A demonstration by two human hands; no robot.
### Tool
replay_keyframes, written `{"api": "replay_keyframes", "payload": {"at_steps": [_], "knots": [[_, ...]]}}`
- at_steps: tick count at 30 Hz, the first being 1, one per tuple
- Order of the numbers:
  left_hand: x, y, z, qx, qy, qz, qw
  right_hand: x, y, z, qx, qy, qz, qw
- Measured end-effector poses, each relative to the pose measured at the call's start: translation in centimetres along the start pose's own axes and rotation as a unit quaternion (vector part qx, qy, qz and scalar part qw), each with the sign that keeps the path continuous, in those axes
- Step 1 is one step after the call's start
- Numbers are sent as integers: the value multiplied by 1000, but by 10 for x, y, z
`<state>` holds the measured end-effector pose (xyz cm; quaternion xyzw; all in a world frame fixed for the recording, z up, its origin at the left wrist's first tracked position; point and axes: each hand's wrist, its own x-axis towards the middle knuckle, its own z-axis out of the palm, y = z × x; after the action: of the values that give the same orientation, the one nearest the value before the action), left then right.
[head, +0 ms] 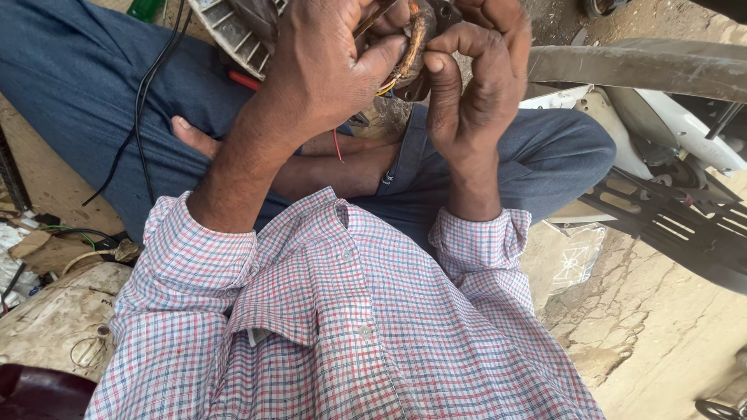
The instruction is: The person sits on the ground and strips an old fan motor: they scrape burnt insulation and old winding material from the copper stator by hand, unscrew parts of the motor housing with a screwdriver, and pull wires out of the windings with pliers.
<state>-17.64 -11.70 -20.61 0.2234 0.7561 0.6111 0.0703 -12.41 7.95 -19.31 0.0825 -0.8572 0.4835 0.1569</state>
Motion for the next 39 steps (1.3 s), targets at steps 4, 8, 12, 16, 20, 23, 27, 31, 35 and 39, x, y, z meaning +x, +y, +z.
{"api": "replay_keyframes", "payload": {"at_steps": [4,8,12,16,20,23,27,31,35,39], "knots": [[1,3,0,-5,-4,17,1000,-7,8,2,0,1,6,1000],[0,1,1,-78,12,34,996,-10,14,3,-7,3,7,1000],[-3,-1,-2,-112,-8,4,994,-9,15,4,21,14,-5,1000],[-7,4,-5,-146,-29,-29,988,-7,11,5,33,14,-2,999],[-6,10,-7,-166,-28,2,986,-5,3,3,62,16,50,997],[-2,8,-8,-140,-40,-16,989,-4,2,2,108,-1,-1,994],[-1,6,-5,-129,-42,-27,990,-9,6,4,180,7,41,983],[1,14,-1,-23,30,61,997,-13,12,4,172,16,52,984],[7,34,-6,50,55,48,996,-13,14,12,245,26,51,968],[8,50,-18,218,64,156,961,-15,9,25,335,24,101,937]]}}
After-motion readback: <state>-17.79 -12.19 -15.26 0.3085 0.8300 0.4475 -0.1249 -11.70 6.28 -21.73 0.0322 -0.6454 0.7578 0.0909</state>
